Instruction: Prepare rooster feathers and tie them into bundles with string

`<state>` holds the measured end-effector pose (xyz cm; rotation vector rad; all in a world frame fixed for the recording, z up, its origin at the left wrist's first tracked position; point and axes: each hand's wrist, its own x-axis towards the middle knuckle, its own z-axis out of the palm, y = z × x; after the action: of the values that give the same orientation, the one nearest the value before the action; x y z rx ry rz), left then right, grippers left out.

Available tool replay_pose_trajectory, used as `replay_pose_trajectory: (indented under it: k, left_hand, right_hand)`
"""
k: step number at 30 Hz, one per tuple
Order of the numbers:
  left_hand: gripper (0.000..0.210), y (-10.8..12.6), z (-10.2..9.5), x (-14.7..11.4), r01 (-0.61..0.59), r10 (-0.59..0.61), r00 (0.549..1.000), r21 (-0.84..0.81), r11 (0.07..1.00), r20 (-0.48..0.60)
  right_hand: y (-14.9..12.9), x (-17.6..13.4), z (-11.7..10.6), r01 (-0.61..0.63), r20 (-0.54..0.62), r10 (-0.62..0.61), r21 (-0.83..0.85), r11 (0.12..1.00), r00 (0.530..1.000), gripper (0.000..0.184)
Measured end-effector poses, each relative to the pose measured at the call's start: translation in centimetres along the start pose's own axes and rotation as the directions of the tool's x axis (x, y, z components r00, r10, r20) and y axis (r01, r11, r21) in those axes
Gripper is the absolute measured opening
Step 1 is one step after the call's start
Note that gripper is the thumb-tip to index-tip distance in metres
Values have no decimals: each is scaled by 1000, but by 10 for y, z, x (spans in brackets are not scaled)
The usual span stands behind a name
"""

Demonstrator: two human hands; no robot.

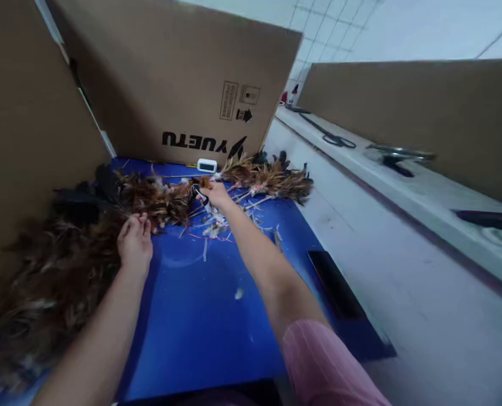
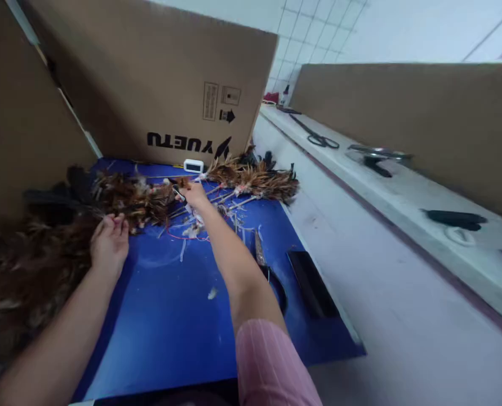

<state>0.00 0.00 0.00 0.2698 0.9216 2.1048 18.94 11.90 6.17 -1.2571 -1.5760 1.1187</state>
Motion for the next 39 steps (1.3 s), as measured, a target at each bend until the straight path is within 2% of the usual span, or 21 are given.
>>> replay_pose_trajectory:
  k: [3,6,8,9,10,12,14,16,18,21,22,28,32,35,39]
  left_hand:
    - [7,-1,2,-1,-6,6,1000,3,1000,0]
    - [8,-2,4,-3,-10,10,1000,3,1000,-1]
    - [9,-2,5,-3,-10,10,1000,3,1000,-4]
    - [9,-2,5,-3,-9,9,1000,3,1000,-6]
    - [10,-2,5,-3,-8,8,1000,4,1000,-9]
    - [10,-2,5,-3,-6,6,1000,4,1000,-12]
    - [10,-2,5,-3,-5,5,1000,4,1000,-14]
    - [10,-2,5,-2,-5,5,1000,4,1000,-14]
    - [10,-2,4,-2,-5,6,1000,6,1000,-15]
    - [8,-2,4,-2,-6,6,1000,9,1000,-12]
    - [8,-2,4,-2,-6,7,1000,10,1000,-11]
    - [9,-2,3,-1,-11,11,1000,5,1000,-20]
    - [13,-3,4,-1,-12,13,1000,7,1000,-27]
    - [13,-3,4,0,-16,17,999,11,1000,-28]
    - [11,-3,3,0,-23,23,1000,17,1000,-19]
  right_hand:
    - [-2,1,-7,14,-14,-14,-24,1000,1000,11]
    - [-4,-3,-16,21,-111,-33,-106,994,993,11]
    - [-5,-9,-18,51,-218,-116,-285,957,969,24]
    - [-5,-12,-17,75,-232,-184,-411,908,955,29]
    - [-5,-17,-14,105,-199,-246,-535,838,949,30]
    - [-2,-25,-2,194,-9,-278,-696,691,960,26]
    - [2,-30,14,275,195,-195,-718,639,961,27]
    - [6,-32,33,305,272,-150,-724,619,950,45]
    - [9,-30,48,294,262,-146,-723,625,954,50]
    - [11,-19,59,252,217,-138,-692,677,966,21]
    - [11,-15,58,239,203,-135,-676,698,970,16]
    - [4,14,33,204,79,-192,-525,826,978,25]
    - [-2,22,20,188,2,-208,-434,881,978,33]
    - [-7,23,16,176,-17,-200,-408,896,980,36]
    - [-10,19,8,151,-38,-190,-467,871,981,28]
